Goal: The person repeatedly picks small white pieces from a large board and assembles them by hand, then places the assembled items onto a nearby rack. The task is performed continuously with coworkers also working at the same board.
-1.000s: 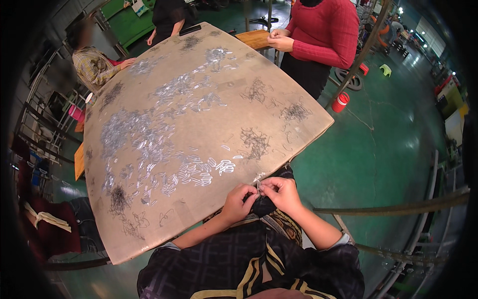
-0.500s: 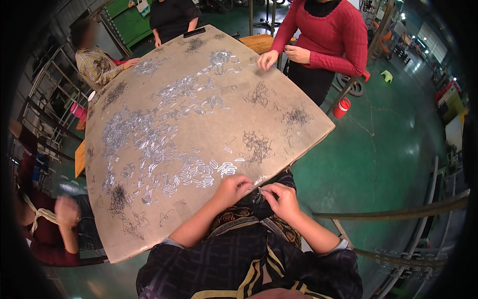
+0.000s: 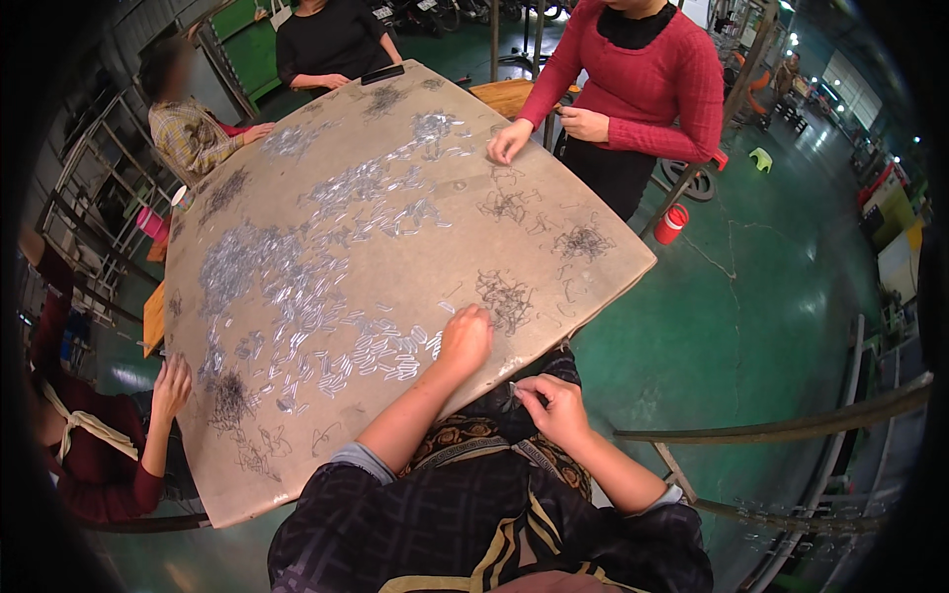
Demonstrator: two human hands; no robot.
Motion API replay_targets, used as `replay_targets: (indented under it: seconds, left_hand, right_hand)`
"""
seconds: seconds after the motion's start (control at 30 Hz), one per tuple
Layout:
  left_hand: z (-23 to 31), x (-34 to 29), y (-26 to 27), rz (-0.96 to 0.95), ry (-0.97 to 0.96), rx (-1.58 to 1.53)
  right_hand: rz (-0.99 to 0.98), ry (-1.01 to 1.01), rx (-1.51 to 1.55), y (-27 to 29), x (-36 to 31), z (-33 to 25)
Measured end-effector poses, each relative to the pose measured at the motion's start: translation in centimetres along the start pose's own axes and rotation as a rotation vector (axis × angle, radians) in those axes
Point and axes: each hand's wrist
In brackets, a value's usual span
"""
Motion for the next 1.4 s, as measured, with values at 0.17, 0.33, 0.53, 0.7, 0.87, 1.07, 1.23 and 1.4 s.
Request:
replay_targets:
  seconds: [0.17, 0.33, 0.53, 0.7, 0.87, 1.07, 1.23, 1.4]
  left_hand:
    - [-0.3, -0.1, 1.1, -0.024, 0.070, -0.068]
    - [-0.6, -0.6, 2.4, -0.061, 0.059, -0.216]
    - [-1.8, -1.5, 2.1, -0.084, 0.059, 0.054]
    - [-0.8, -1.4, 3.0, 0.055, 0.141, -0.048]
    - [-0.8, -2.4, 3.3, 0.091, 0.235, -0.442]
    - [-0.5, -3.5, 4.1, -0.044, 0.302, -0.711]
    - [3.5, -5.6, 6.6, -0.021, 0.150, -1.131]
    - [4.7, -6.7, 6.1, 0.024, 0.050, -1.033]
  right_hand:
    - [-0.008, -0.001, 0.004, -0.2, 0.0, 0.1]
    - [-0.018, -0.011, 0.010, -0.2, 0.0, 0.1]
    - [-0.022, -0.011, 0.015, -0.4, -0.1, -0.1]
    - [-0.011, 0.009, 0.020, -0.7, 0.0, 0.2]
    - [0.000, -0.019, 0.025, -0.8, 0.1, 0.1]
    - [0.009, -0.009, 0.024, -1.1, 0.3, 0.3]
    - [0.014, -0.022, 0.001, -1.0, 0.2, 0.1]
    - [0.004, -0.024, -0.001, -1.0, 0.2, 0.0]
Point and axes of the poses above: each hand's wrist, its own x-axis towards the middle knuckle, its own y-axis out of the back of the hand, z = x × y, and after that the axes turned 12 degrees about -y, right-handed
